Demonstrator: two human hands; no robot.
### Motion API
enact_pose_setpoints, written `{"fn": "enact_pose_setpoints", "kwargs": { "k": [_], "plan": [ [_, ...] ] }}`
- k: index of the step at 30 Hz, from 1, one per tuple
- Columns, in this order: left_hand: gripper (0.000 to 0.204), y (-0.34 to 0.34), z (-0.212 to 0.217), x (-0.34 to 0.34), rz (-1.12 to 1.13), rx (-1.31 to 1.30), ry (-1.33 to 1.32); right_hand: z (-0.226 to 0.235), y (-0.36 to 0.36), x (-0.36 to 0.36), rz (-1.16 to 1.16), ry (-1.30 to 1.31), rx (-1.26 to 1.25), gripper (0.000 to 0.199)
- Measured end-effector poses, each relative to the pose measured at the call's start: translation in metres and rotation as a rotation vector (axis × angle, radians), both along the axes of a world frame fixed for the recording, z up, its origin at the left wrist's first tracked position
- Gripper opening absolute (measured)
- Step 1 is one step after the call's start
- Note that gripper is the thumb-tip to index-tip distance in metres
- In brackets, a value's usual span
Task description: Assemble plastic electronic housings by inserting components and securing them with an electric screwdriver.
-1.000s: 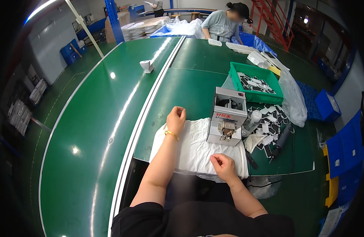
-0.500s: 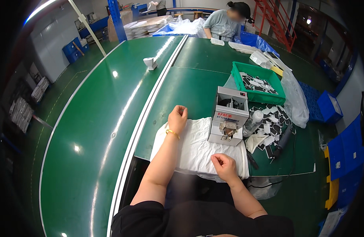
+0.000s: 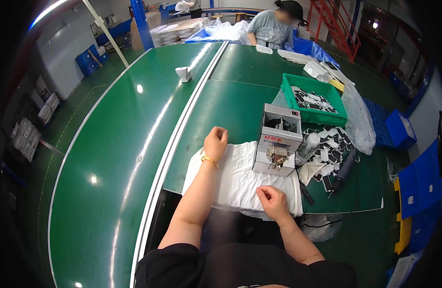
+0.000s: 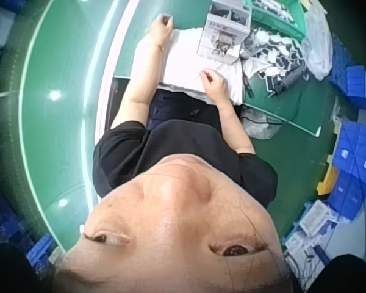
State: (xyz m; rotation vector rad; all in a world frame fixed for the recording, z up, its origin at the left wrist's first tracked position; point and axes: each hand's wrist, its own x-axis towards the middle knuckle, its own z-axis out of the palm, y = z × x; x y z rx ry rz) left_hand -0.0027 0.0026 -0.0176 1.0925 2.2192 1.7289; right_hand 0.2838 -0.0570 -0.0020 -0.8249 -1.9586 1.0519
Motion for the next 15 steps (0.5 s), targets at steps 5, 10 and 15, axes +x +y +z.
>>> {"fn": "enact_pose_setpoints", "kwargs": {
  "k": [5, 10, 15],
  "plan": [
    [0.017, -0.0011, 0.0002, 0.0022, 0.001, 0.001, 0.001, -0.0017, -0.0003, 0.0018, 0.002, 0.000, 0.003, 0.015],
    [0.016, 0.0042, 0.0004, 0.0042, -0.007, -0.010, 0.006, -0.0007, 0.0030, 0.0031, -0.002, 0.008, 0.008, 0.014],
    [0.016, 0.0037, 0.0020, 0.0013, -0.009, -0.031, -0.016, 0.0010, 0.0054, 0.0004, 0.004, -0.004, 0.011, 0.013]
  ]
}}
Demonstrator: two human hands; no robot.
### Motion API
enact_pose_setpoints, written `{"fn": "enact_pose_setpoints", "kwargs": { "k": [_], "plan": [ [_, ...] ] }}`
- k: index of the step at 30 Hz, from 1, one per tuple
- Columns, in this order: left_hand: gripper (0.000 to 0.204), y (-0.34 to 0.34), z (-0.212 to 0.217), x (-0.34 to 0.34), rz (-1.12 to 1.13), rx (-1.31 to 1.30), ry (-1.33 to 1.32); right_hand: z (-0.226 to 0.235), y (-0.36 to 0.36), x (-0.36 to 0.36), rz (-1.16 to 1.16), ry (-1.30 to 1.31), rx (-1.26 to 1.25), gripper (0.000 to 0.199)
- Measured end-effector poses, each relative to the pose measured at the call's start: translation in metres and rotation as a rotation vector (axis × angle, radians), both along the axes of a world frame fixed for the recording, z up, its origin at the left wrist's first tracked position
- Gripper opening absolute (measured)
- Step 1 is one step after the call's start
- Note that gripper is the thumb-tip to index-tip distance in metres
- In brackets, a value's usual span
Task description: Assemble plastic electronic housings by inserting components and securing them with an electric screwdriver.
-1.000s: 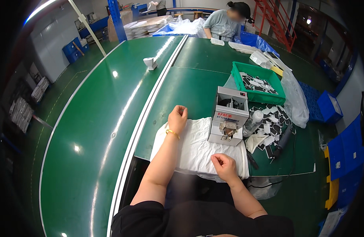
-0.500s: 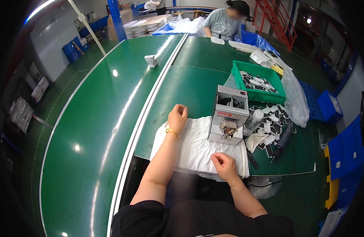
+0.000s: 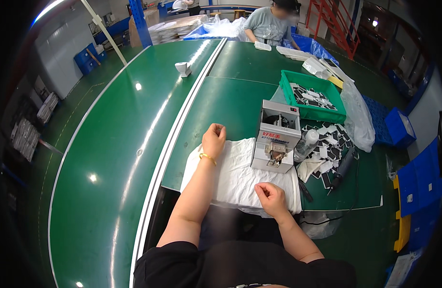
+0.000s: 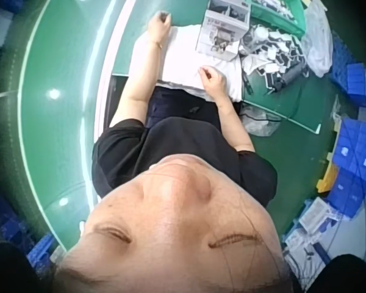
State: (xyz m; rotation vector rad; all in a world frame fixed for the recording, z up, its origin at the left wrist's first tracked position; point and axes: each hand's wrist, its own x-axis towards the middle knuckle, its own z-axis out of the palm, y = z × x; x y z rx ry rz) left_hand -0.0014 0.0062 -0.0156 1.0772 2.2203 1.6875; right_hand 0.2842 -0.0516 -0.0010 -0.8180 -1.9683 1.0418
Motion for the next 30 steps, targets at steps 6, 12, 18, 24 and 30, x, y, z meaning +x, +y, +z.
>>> {"fn": "enact_pose_setpoints", "kwargs": {
  "k": [6, 12, 18, 24, 30],
  "plan": [
    [0.024, -0.011, -0.005, -0.007, 0.032, -0.015, 0.038, -0.031, 0.002, -0.003, 0.019, 0.074, -0.157, 0.014],
    [0.016, 0.002, -0.004, 0.008, 0.045, 0.009, 0.113, -0.033, 0.004, 0.007, 0.015, 0.084, -0.186, 0.016],
    [0.016, -0.001, 0.000, 0.006, 0.053, -0.063, 0.166, -0.025, 0.004, 0.003, -0.010, 0.020, -0.094, 0.019],
    [0.016, 0.000, -0.010, 0.000, 0.089, -0.027, 0.167, -0.026, 0.004, -0.002, 0.047, 0.004, -0.077, 0.020],
    [0.022, -0.063, 0.022, -0.035, 0.182, 0.284, -0.013, -0.047, 0.021, 0.006, 0.044, 0.025, -0.053, 0.019]
  ]
}}
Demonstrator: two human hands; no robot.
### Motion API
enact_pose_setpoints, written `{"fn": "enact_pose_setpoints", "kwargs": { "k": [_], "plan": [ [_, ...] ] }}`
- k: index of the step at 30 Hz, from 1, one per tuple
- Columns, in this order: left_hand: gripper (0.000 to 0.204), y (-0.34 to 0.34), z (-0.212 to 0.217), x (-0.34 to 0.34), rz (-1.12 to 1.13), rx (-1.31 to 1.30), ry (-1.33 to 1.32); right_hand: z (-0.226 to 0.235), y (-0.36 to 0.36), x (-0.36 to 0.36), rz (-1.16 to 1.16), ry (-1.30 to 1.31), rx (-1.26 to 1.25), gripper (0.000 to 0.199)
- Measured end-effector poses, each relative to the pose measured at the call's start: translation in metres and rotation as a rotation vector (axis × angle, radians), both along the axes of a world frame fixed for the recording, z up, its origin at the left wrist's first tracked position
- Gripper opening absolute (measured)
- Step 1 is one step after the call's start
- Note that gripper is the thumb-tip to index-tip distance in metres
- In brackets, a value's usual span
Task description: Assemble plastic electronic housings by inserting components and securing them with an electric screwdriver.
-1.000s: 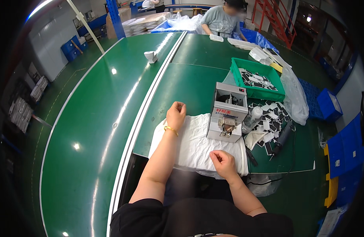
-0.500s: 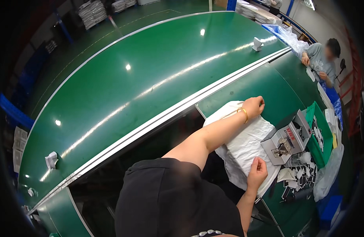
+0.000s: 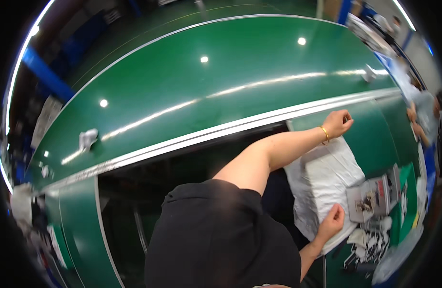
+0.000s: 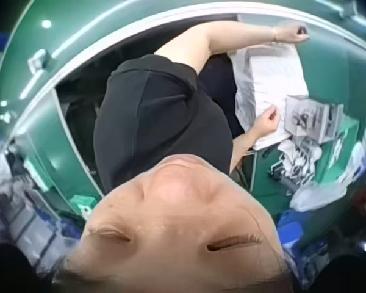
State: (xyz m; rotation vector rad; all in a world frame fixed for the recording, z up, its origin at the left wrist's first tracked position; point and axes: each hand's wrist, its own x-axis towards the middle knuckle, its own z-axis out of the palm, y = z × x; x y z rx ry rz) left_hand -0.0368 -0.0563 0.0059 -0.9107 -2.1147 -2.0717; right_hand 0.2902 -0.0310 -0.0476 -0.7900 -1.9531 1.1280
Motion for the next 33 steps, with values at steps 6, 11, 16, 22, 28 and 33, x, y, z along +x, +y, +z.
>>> {"fn": "enact_pose_setpoints", "kwargs": {
  "k": [6, 11, 16, 22, 28, 33],
  "plan": [
    [0.024, -0.301, 0.002, -0.091, 0.623, -0.196, 0.173, 0.004, 0.012, 0.003, 0.079, -0.181, 0.013, 0.025],
    [0.036, -0.629, 0.032, -0.038, 1.477, -0.495, 0.140, 0.004, 0.022, 0.004, 0.097, -0.225, 0.023, 0.031],
    [0.041, -0.849, 0.040, 0.105, 2.085, -0.625, -0.239, -0.009, 0.046, -0.003, 0.157, -0.213, 0.062, 0.036],
    [0.072, -0.905, 0.054, 0.182, 1.980, -0.910, -0.993, 0.023, 0.051, -0.006, 0.133, -0.279, -0.173, 0.034],
    [0.093, -0.952, 0.039, 0.171, 1.784, -1.184, -0.909, 0.057, 0.035, -0.027, 0.103, -0.205, -0.092, 0.031],
    [0.082, -0.960, 0.017, 0.137, 1.728, -1.042, -0.973, 0.048, 0.039, -0.030, 0.282, -0.126, -0.092, 0.030]
  ]
}}
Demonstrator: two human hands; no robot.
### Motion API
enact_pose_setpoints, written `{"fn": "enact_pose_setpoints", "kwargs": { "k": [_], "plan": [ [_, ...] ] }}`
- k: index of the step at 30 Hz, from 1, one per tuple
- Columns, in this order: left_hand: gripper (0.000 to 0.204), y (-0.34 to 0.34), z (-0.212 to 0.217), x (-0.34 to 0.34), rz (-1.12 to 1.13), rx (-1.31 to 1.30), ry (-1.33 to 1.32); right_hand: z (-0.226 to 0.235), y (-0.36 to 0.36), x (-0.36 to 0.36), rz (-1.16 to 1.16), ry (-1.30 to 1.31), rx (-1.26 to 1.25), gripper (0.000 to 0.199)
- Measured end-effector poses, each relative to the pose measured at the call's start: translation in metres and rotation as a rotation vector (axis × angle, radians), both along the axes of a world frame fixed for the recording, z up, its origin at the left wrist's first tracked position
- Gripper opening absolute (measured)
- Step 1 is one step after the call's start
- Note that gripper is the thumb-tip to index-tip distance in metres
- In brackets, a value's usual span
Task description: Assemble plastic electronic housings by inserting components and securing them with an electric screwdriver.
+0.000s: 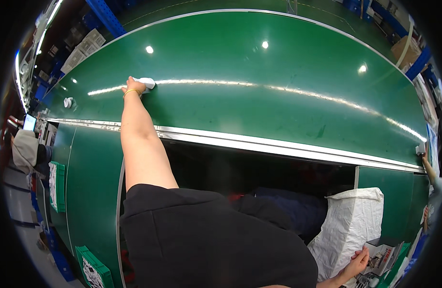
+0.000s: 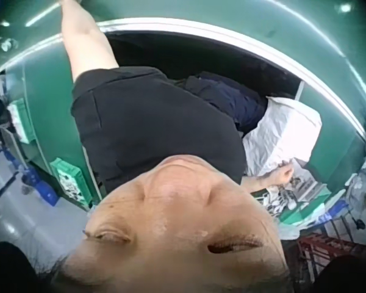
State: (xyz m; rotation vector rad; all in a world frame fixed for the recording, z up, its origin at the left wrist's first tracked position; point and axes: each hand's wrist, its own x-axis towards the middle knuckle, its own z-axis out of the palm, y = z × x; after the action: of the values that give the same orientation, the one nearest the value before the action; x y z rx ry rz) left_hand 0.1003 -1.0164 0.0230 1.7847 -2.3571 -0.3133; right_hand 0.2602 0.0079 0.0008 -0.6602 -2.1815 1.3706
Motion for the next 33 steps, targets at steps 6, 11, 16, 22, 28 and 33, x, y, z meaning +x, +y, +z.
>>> {"fn": "enact_pose_setpoints", "kwargs": {
  "k": [6, 11, 16, 22, 28, 33],
  "plan": [
    [0.054, -0.001, 0.021, 0.011, -0.103, -0.059, -0.070, 0.000, -0.009, 0.002, -0.024, -0.031, -0.002, 0.030],
    [0.052, 0.058, 0.031, -0.060, -0.518, -0.191, -0.033, 0.007, -0.023, 0.010, -0.059, -0.078, 0.036, 0.028],
    [0.048, 0.243, 0.050, -0.128, -1.076, -0.069, 0.553, 0.019, -0.077, -0.010, 0.005, 0.003, -0.024, 0.020],
    [0.044, 0.596, 0.049, -0.115, -1.792, 0.878, 0.676, 0.027, -0.154, -0.016, 0.110, 0.121, -0.127, 0.044],
    [0.020, 0.796, 0.024, 0.007, -1.335, 2.278, 0.097, 0.041, -0.147, 0.018, 0.029, 0.353, 0.529, 0.092],
    [0.033, 0.839, 0.002, 0.063, -1.633, 2.161, -0.308, 0.050, -0.116, 0.063, -0.247, 0.279, 0.561, 0.082]
  ]
}}
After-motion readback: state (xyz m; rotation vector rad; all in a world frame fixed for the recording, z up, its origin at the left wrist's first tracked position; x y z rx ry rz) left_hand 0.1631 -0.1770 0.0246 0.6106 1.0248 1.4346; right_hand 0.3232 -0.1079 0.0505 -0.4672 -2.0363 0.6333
